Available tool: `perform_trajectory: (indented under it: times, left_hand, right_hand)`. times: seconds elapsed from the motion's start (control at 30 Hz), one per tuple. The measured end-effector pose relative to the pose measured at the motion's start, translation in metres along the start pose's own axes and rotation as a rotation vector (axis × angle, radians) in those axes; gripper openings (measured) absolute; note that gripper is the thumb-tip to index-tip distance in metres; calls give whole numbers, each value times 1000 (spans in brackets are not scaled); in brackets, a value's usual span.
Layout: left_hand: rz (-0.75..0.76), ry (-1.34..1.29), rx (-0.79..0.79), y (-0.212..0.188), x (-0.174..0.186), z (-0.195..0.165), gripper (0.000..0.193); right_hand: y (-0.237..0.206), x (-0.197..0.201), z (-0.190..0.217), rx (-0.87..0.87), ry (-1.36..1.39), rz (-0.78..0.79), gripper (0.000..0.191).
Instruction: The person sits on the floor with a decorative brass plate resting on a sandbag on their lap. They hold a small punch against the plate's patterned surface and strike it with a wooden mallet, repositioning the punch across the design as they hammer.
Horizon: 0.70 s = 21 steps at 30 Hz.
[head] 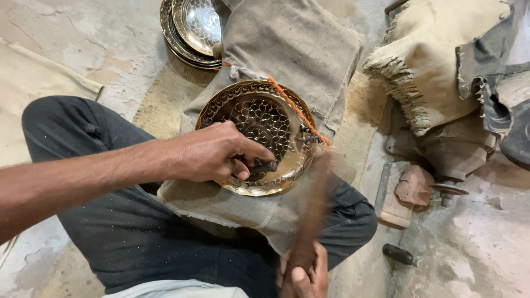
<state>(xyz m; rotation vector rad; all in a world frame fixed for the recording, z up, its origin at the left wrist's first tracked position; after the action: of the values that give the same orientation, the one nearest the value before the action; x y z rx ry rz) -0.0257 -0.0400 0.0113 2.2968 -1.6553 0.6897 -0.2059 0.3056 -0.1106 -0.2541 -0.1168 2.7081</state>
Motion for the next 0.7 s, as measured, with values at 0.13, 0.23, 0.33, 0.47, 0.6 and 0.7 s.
perform_trajectory:
  times: [0.13, 0.23, 0.33, 0.47, 0.6, 0.7]
  left_hand:
    - [68, 30, 134, 1, -3, 5, 49]
    - [2, 7, -21, 0, 0, 1, 49]
    - [49, 32, 67, 0, -1, 3, 50]
    - [31, 18, 25, 0, 1, -1, 50]
    - [29, 38, 8, -1, 7, -4, 51]
    - [73, 69, 57, -1, 6, -5, 53]
  right_hand:
    - [-2, 0, -8, -9, -111, 113, 83]
    - [-1, 0, -8, -27, -96, 80, 81]
    - [1, -4, -1, 3, -309, 107, 76]
    - [1, -11, 5, -2, -328, 120, 75]
    - [-1, -10, -7, -4, 36, -104, 80]
    - [-5, -16, -12, 193, -369, 184, 63]
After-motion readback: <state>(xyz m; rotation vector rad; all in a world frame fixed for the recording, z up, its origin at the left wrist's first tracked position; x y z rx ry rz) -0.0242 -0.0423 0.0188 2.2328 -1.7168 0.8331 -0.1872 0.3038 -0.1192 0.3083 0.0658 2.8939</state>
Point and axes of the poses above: each hand's wrist, its own y-axis towards the middle knuckle, its own x-axis out of the back of the hand, z = x × y, the point moved 3 cm from there along y, towards the middle knuckle, and after that the axes turned 3 degrees about x, right-handed, at the moved point
